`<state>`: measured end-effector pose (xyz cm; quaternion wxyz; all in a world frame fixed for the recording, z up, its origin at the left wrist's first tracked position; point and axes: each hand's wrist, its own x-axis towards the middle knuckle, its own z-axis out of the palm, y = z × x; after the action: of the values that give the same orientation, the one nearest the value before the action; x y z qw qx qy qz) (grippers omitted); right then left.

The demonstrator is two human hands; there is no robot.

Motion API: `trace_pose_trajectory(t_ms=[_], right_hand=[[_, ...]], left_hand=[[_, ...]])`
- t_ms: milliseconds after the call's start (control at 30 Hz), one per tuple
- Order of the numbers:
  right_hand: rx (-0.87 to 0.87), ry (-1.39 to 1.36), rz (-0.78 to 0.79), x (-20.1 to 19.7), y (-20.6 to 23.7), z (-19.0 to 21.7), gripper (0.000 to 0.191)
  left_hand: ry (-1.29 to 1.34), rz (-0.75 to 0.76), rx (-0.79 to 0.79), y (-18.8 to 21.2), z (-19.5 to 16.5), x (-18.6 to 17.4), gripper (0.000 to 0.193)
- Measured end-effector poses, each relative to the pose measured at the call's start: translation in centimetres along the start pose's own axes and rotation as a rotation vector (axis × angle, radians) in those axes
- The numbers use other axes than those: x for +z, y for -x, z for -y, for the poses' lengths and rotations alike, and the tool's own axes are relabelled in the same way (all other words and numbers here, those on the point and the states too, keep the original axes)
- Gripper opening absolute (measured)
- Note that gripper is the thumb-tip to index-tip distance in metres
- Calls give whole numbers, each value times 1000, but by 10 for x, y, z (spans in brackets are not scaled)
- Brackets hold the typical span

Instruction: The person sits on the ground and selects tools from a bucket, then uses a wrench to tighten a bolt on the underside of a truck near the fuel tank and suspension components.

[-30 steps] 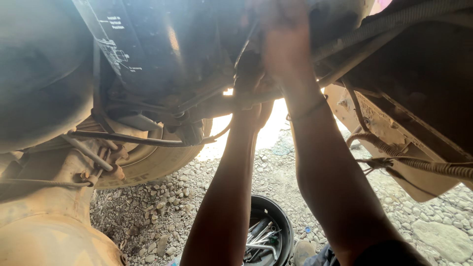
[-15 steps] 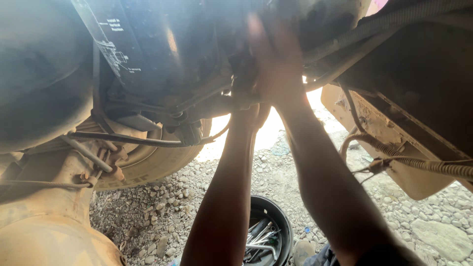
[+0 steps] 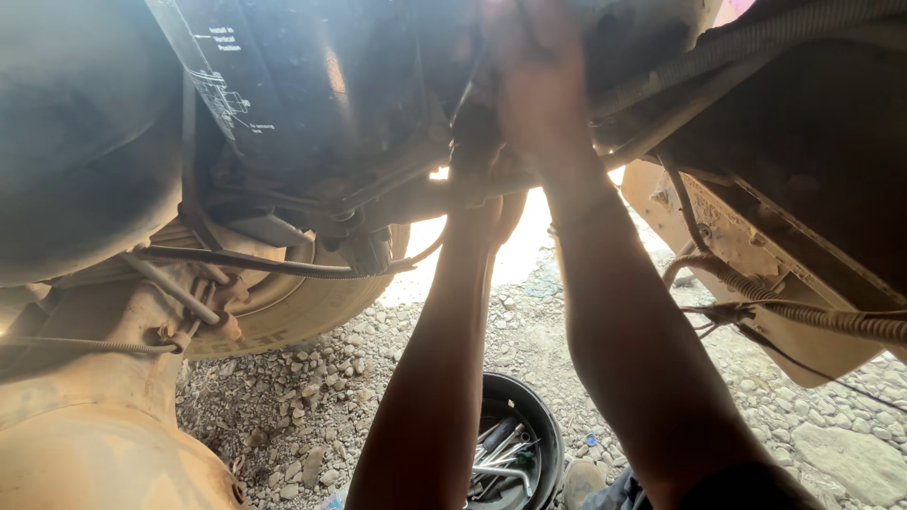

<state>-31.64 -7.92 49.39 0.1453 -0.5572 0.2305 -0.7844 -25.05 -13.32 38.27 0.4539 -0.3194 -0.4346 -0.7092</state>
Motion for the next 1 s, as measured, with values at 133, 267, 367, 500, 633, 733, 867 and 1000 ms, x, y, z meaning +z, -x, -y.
trace_pose_trajectory(t_ms=[133,267,367,500,633,733,867,1000], right_hand=[[-144,423,161,-7,-25,-34,18],[-419,883,199,0,-19,-17,33],[-658,1221,146,3,28,21,45],[-547,941,181,-9,107,44,45],[-453,250,114,-17,91,35,43],[-255,-7,14,-11,48,29,26],[-78,62,59,2,-1,7,20],[-155,395,159,-1,-22,-24,23]], left_hand=[[0,-1,-2,2,1,-3,20],[14,1,-2,0,1,-3,21],[21,11,-13,-3,1,-1,22],[58,12,-70,-4,2,0,23],[83,-23,-71,0,3,0,24],[174,94,0,0,2,1,8],[-22,11,18,-1,0,6,10],[-17,-16,21,0,0,6,9]])
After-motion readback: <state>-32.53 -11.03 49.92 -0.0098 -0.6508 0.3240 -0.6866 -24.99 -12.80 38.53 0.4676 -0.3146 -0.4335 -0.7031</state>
